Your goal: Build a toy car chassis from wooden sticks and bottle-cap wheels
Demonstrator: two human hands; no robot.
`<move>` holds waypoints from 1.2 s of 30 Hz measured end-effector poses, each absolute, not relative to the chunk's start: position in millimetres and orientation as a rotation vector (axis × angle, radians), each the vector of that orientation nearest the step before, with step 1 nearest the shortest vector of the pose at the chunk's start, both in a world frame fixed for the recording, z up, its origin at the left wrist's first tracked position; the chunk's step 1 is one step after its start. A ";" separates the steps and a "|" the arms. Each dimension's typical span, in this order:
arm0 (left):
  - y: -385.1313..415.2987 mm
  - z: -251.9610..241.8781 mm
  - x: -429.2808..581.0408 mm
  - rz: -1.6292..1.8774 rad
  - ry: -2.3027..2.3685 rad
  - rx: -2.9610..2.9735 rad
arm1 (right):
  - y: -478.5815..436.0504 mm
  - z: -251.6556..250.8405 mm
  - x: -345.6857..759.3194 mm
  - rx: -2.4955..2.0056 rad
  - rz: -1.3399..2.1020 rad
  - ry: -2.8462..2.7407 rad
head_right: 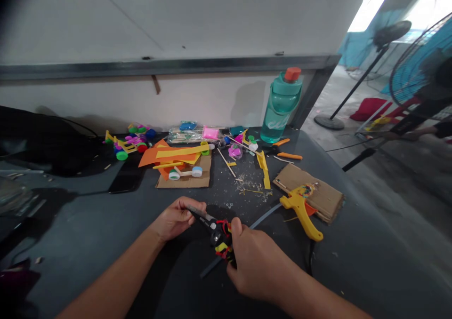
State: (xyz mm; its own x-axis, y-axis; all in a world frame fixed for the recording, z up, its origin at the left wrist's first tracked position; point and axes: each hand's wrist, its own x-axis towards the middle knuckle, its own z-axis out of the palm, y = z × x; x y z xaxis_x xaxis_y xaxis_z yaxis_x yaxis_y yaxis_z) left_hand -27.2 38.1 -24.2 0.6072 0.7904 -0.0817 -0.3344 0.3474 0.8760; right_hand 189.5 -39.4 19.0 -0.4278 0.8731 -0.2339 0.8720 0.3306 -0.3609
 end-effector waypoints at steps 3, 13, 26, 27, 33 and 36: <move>37.6 -27.4 -25.5 0.835 0.562 0.878 | -37.0 17.2 188.3 -1.710 0.709 -2.517; 38.7 -19.8 -21.5 0.929 0.484 0.838 | -25.7 21.8 193.8 -1.804 0.795 -2.130; 38.3 -21.5 -19.2 0.950 0.572 0.714 | -31.9 14.1 185.4 -1.705 0.735 -2.310; 37.8 -20.9 -19.2 0.947 0.581 0.708 | -32.4 13.9 185.3 -1.701 0.734 -2.318; 37.2 -20.1 -19.3 0.925 0.587 0.707 | -33.6 13.7 185.4 -1.695 0.712 -2.347; 38.4 -22.0 -20.0 0.913 0.526 0.707 | -32.5 12.3 185.6 -1.686 0.709 -2.354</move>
State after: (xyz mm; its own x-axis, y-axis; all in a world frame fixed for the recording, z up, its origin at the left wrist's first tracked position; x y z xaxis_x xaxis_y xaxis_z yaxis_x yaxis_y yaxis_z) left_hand -20.0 38.4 -22.0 0.5153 0.8495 -0.1136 -0.5248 0.4175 0.7418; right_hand 185.6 -32.5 12.3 -0.3515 0.9255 -0.1410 0.8494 0.2520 -0.4637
